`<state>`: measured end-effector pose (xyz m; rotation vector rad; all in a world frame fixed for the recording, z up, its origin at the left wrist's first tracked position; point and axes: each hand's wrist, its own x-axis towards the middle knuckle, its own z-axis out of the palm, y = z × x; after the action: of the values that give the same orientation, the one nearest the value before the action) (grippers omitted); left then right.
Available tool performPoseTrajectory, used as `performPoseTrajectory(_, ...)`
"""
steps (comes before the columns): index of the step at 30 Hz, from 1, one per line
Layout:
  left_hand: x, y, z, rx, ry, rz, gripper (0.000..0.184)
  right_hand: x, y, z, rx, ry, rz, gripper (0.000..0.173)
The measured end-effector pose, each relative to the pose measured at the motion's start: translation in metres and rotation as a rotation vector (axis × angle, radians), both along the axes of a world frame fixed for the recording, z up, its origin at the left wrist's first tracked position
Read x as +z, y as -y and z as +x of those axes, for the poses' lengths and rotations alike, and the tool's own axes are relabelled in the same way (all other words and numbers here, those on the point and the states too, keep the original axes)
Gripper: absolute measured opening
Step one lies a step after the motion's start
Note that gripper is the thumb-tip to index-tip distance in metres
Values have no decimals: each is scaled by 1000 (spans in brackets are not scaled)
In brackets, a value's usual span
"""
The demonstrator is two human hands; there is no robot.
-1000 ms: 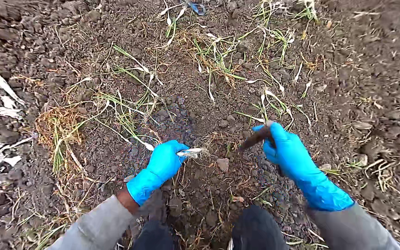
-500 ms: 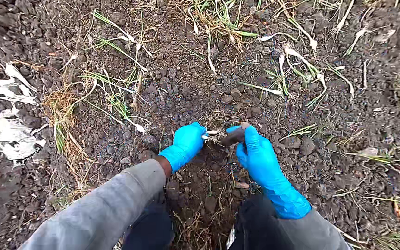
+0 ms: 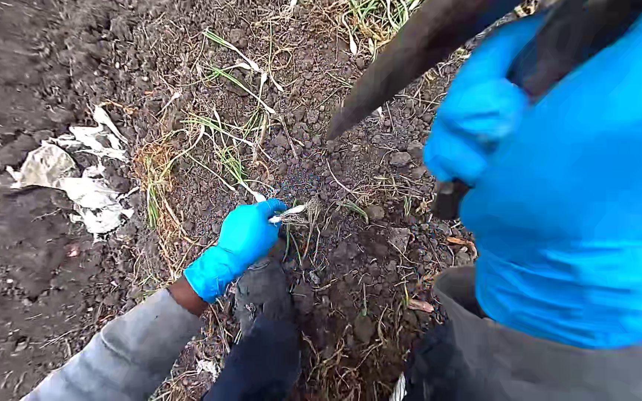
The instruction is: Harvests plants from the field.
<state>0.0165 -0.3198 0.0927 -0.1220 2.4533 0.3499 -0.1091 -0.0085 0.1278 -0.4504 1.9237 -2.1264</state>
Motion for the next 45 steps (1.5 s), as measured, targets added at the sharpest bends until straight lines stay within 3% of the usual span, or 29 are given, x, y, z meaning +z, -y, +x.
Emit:
performPoseTrajectory(2,24,0,-21,-17,-119,-34,21,-46,92,68,-198,251,406,62)
performPoseTrajectory(4,30,-25,-43,-116,-124,-93,16,-87,117,120,-143,451,571,67)
performPoseTrajectory(6,0,-65,-46,-299,27,-129,16,-85,91,149,-149,470,506,59)
performPoseTrajectory(9,-43,-95,-25,-455,267,-58,12,-46,49,176,-242,490,329,56)
performPoseTrajectory(11,-21,-80,-25,-352,253,-13,24,-46,39,194,-294,503,325,57)
performPoseTrajectory(14,-18,-14,-24,-180,-75,-46,28,-63,49,185,-239,538,395,57)
performPoseTrajectory(16,-29,28,-28,-141,-93,-124,34,-30,64,156,-212,545,422,55)
performPoseTrajectory(18,-44,52,-32,-149,-70,-127,36,35,79,121,-230,444,274,45)
performPoseTrajectory(20,-50,66,-31,-144,-69,-97,34,80,69,78,-28,351,-114,44)
performPoseTrajectory(22,-56,82,-28,-134,-75,-40,33,56,55,28,389,210,-487,44)
performPoseTrajectory(23,-57,91,-25,-137,-69,-2,33,44,75,22,343,124,-539,39)
performPoseTrajectory(24,-54,97,-20,-133,-58,35,34,42,104,29,187,78,-419,36)
performPoseTrajectory(25,-48,103,-15,-113,-56,68,35,49,142,44,-22,128,-83,39)
performPoseTrajectory(26,-39,108,-14,-83,-67,98,33,32,176,57,-96,132,197,46)
performPoseTrajectory(29,-6,117,-13,45,-223,207,24,-71,203,119,23,174,593,66)
performPoseTrajectory(30,1,118,-13,88,-326,254,21,-77,195,125,73,230,630,67)
performPoseTrajectory(32,-1,119,-3,141,-420,326,19,-49,172,125,58,303,529,60)
performPoseTrajectory(34,-19,112,23,101,-220,336,23,5,148,119,-4,356,269,58)
performPoseTrajectory(36,-35,102,43,29,-20,335,36,52,135,109,-41,297,66,67)
performPoseTrajectory(38,-28,102,46,47,-46,326,32,69,145,98,-97,186,-10,64)
performPoseTrajectory(40,-2,103,31,75,-163,249,25,36,172,97,-139,64,141,55)
performPoseTrajectory(43,31,86,-10,24,-202,17,22,-73,198,126,-50,201,541,61)
performPoseTrajectory(45,16,46,-23,-103,-66,-80,18,-84,182,144,-26,277,580,61)
